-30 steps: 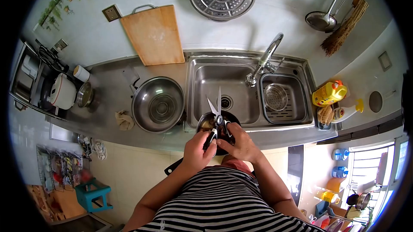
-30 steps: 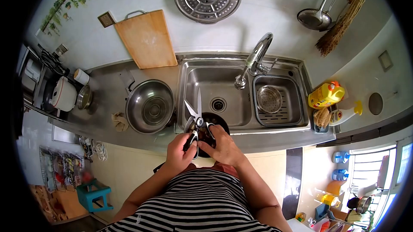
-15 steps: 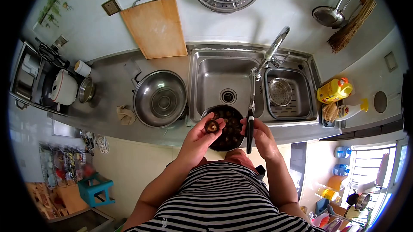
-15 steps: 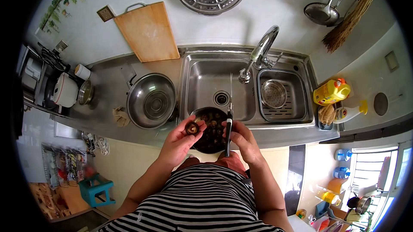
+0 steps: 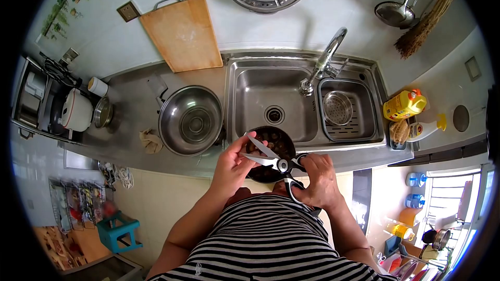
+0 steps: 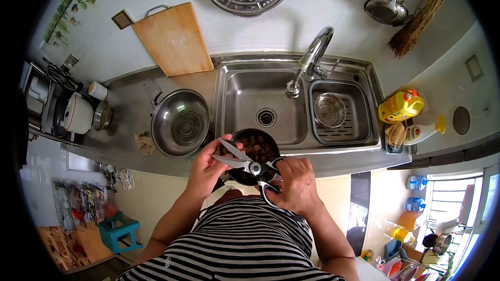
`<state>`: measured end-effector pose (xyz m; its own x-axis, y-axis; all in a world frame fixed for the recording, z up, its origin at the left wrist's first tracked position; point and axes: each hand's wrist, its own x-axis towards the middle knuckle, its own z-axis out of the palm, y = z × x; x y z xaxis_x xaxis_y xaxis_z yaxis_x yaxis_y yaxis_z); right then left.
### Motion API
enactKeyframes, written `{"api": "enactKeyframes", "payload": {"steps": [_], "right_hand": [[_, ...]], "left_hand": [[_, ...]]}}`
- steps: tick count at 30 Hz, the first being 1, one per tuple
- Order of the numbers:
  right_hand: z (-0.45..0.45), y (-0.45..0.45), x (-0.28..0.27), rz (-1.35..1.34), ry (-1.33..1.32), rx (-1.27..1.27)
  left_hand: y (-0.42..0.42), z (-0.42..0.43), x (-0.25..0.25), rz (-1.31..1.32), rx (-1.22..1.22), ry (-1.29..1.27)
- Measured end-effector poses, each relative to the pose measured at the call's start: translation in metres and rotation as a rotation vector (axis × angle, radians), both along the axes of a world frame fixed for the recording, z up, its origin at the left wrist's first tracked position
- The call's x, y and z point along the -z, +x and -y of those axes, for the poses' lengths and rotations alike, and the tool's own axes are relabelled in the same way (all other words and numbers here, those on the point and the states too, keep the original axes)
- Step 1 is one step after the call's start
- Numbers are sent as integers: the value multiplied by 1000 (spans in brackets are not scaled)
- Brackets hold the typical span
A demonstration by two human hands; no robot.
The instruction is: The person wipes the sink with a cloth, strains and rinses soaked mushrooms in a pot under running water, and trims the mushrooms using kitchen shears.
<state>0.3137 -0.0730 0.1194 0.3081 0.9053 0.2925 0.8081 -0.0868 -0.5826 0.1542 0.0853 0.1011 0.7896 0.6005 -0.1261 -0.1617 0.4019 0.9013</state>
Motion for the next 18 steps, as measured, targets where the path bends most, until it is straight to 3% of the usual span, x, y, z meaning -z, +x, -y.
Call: {"api": "enactKeyframes", "payload": {"steps": [2, 8, 18], "right_hand": [[0, 2, 3, 108, 27, 25], [3, 7, 7, 120, -19, 27], [6, 13, 6, 144, -46, -3]], "left_hand": [[-1, -2, -2, -94, 1, 115], [-6, -7, -8, -222, 50, 107], [-2, -6, -24, -186, 109, 219]]}}
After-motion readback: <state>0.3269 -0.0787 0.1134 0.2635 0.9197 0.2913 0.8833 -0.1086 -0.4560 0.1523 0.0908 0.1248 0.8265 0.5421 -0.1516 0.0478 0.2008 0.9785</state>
